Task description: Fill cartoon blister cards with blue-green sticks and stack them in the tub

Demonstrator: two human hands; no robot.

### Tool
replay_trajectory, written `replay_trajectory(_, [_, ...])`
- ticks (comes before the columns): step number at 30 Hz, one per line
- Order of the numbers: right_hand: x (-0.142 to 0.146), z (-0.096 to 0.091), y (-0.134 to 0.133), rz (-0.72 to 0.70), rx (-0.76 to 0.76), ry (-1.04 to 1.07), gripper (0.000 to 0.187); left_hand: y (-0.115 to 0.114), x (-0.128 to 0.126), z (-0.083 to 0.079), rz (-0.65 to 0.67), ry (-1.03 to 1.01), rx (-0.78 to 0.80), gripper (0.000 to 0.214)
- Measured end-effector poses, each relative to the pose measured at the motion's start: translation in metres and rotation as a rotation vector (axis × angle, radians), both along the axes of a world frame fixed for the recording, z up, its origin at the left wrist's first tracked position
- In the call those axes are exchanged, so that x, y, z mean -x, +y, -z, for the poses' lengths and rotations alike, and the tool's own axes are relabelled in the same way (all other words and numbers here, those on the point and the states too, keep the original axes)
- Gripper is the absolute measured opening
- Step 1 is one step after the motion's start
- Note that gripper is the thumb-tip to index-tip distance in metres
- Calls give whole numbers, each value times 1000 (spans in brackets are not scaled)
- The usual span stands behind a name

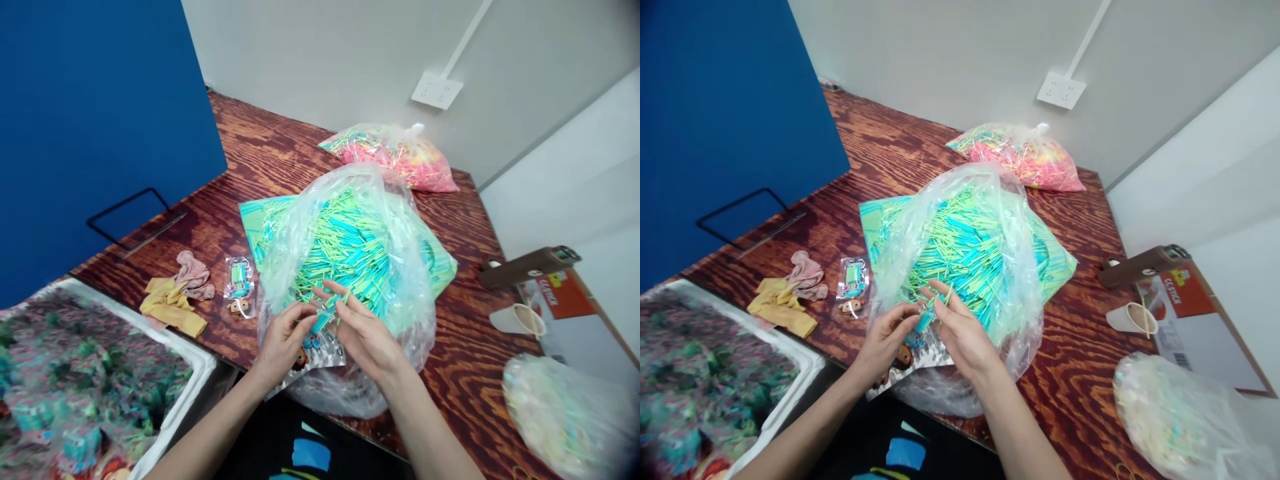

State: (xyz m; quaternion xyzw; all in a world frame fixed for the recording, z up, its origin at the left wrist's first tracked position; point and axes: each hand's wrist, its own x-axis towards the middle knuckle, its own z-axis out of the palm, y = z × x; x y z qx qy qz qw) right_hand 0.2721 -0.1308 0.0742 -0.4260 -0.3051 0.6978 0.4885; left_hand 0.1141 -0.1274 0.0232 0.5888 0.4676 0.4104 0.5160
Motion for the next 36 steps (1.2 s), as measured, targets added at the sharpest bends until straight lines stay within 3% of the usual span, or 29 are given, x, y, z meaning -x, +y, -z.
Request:
replay_trajectory(5, [1,10,-4,210,37,95,17,1,-3,-1,-54,-96,56,20])
replay_trajectory(8, [-6,19,-3,270,64,85,16,1,-2,1,-53,-92,56,19])
replay_trajectory(13, [-25,8,4,444,-149,-313,15,2,0,3,-57,-61,67,19])
replay_trajectory(16, [-20,-7,7,431,-305,-455,13,2,-1,2,-34,-63,65,19])
replay_trajectory(18, [-10,-11,6,457,-395,-544,26,1,-3,2,-17,-67,65,19])
replay_trajectory(20, [1,-7,4,474,-489,-651,42,0,-3,1,-8,-80,68,19])
replay_trajectory(22, [8,1,0,418,-556,-746,45,0,-4,3,-9,-101,68,18])
replay_trajectory(27, [9,17,-5,236,-583,-929,13,0,-2,7,-16,-145,77,17])
replay_trajectory(31, [8,17,-9,88,-615,-987,19,-1,-2,5,-23,-203,140,19])
replay_trajectory(34, [11,16,-16,158,-603,-978,31,-3,1,2,-21,-270,228,19])
replay_trajectory(36, [15,15,-21,216,-679,-1044,34,-4,4,0,-12,-325,272,20])
